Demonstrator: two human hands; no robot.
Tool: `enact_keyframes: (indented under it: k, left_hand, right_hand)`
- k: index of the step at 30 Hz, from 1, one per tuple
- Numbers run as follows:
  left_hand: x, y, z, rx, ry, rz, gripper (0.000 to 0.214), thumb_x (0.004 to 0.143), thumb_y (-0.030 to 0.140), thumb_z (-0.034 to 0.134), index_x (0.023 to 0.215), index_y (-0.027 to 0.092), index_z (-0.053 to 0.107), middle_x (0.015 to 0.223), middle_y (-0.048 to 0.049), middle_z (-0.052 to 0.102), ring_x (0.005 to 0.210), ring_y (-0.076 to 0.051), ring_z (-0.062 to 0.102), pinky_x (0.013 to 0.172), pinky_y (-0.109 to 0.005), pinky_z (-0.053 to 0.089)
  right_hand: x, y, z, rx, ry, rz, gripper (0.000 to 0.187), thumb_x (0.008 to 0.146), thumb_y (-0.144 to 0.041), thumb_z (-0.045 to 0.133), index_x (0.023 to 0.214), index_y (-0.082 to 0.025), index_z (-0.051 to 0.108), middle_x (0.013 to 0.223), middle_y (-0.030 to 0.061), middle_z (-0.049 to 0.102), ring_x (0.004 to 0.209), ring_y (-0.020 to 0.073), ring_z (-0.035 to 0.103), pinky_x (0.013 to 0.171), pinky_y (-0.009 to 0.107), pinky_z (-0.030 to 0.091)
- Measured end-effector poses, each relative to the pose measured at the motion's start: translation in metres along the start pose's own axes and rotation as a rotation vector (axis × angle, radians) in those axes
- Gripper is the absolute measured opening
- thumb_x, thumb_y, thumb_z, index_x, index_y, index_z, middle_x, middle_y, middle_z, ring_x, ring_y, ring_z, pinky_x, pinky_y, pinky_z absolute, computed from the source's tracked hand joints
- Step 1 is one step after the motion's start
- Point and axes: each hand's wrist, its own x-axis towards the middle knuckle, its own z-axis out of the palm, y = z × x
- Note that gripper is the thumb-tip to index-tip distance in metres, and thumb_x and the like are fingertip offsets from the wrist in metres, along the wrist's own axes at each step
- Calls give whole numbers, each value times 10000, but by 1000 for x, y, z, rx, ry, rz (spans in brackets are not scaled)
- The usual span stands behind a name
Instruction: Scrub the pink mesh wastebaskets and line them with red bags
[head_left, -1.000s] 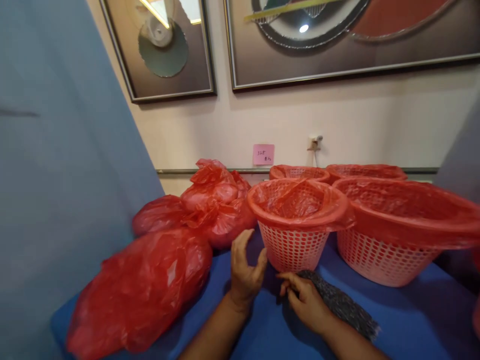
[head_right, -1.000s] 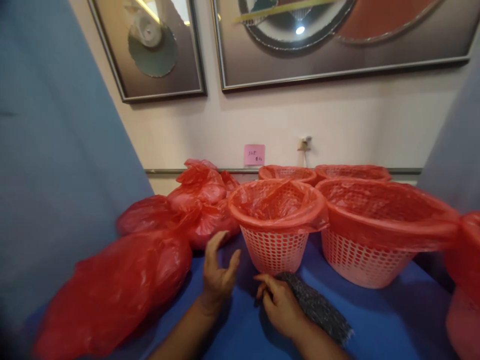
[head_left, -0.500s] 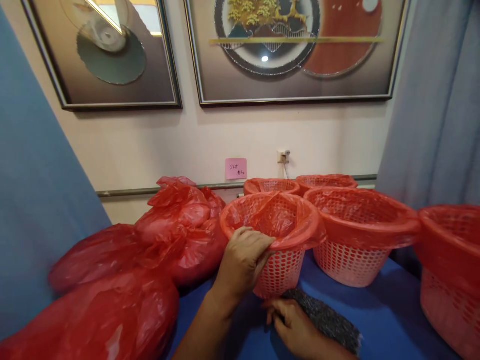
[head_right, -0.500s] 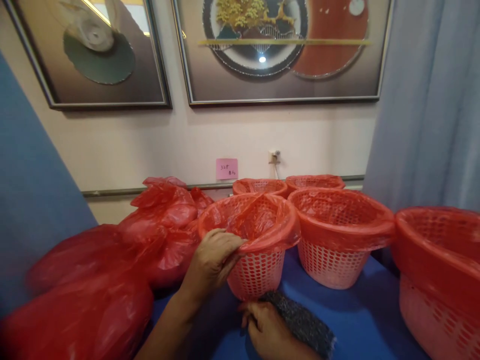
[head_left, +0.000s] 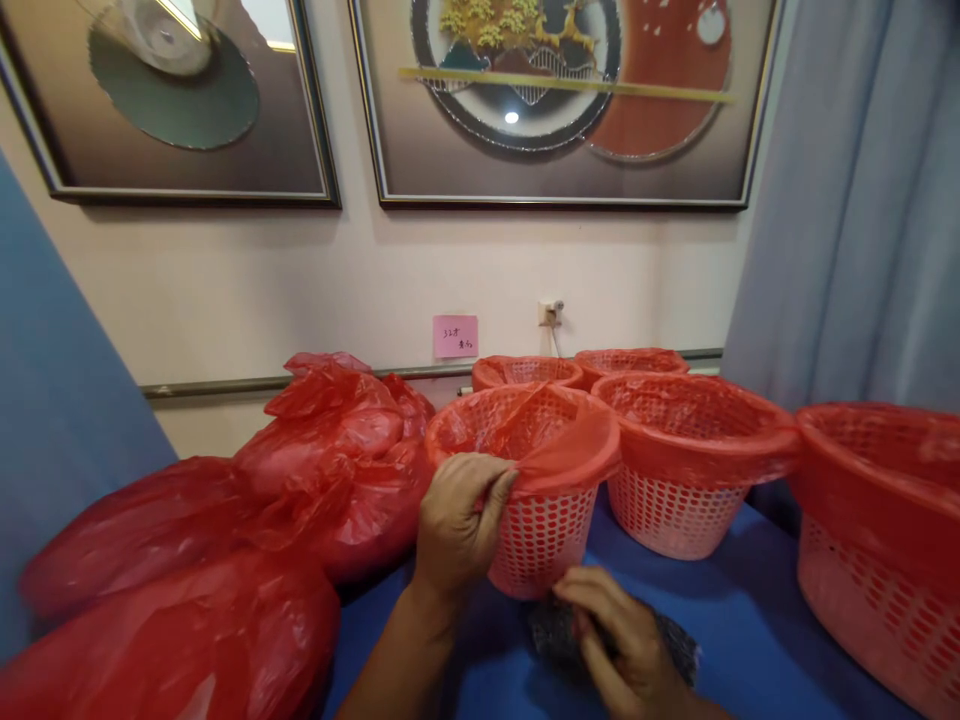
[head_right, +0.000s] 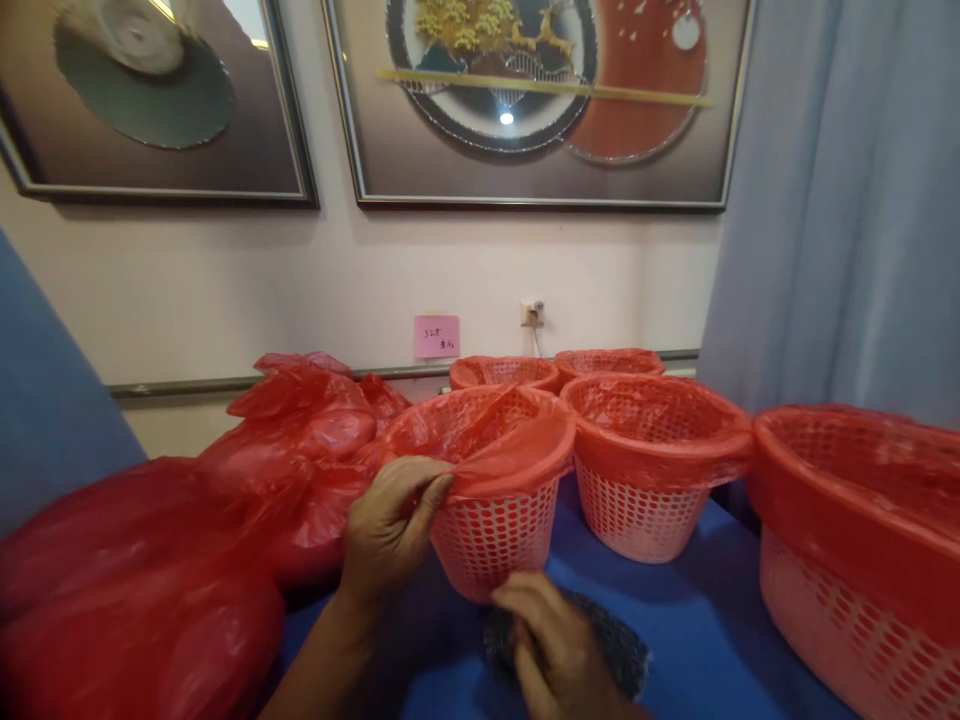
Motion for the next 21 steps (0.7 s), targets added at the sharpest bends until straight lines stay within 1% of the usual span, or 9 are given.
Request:
enact_keyframes:
  k: [2,4,5,6,8,10,12,16,21]
  left_hand:
    - [0,1,-2,27,80,-30,77,904,120,638,914,192,663,828,-2,697,776,-135,645,764,-274,497]
    - [0,2,-5,46,170,-45,83,898,111,640,913,191,660,821,6,686,758,-124,640,742,-253,495]
    - [0,3,-6,49,208,-46,88,896,107,640,914,191,659,816,11,680,751,-118,636,736,-244,495]
    - [0,4,-8,48,239,-43,92,894,102,639,911,191,657,810,16,673,743,-112,632,734,-237,495]
    - [0,7,-11,36,283,-29,98,890,95,639,909,189,653,808,23,664,738,-105,626,742,-231,497]
    - [0,9,-14,21,293,-10,105,882,87,644,915,187,650,819,23,661,751,-105,629,758,-232,501]
    - [-1,11,-16,4,287,7,113,878,80,647,917,185,650,823,21,659,768,-109,634,771,-238,505]
    - [-1,8,-19,-28,298,-16,117,885,88,642,927,196,660,832,19,666,783,-113,639,781,-246,516]
    - [-1,4,-22,-58,338,-105,110,895,123,641,928,220,682,834,21,685,770,-119,649,754,-246,529]
  right_hand:
    - [15,-3,-23,-141,161,21,517,910,-51,439,1356,-304,506,1274,96,585,1112,198,633,864,320,568]
    - [38,-2,-47,-244,283,79,539,925,-96,476,1413,-324,462,1401,116,491,1054,194,644,829,334,581]
    - [52,0,-57,-282,300,111,572,925,-121,497,1450,-333,421,1467,125,426,1018,188,651,823,350,587]
    - [66,1,-67,-319,278,146,621,920,-142,515,1490,-339,368,1531,132,348,1035,197,648,849,380,589]
    - [96,6,-82,-392,149,163,700,887,-152,541,1525,-333,314,1593,123,260,1218,252,580,979,461,547]
    - [120,11,-89,-423,-34,141,665,857,-131,540,1480,-311,396,1585,97,299,1384,277,444,1117,518,438]
    - [135,17,-89,-393,-163,108,549,849,-129,544,1376,-278,508,1537,90,378,1429,262,388,1177,518,361]
    - [139,28,-79,-277,-240,78,363,880,-203,587,1240,-250,579,1399,99,509,1332,222,501,1146,460,405]
    - [143,23,-80,-225,-331,134,493,851,-364,700,1311,-252,563,1441,104,498,1324,249,498,1112,464,418]
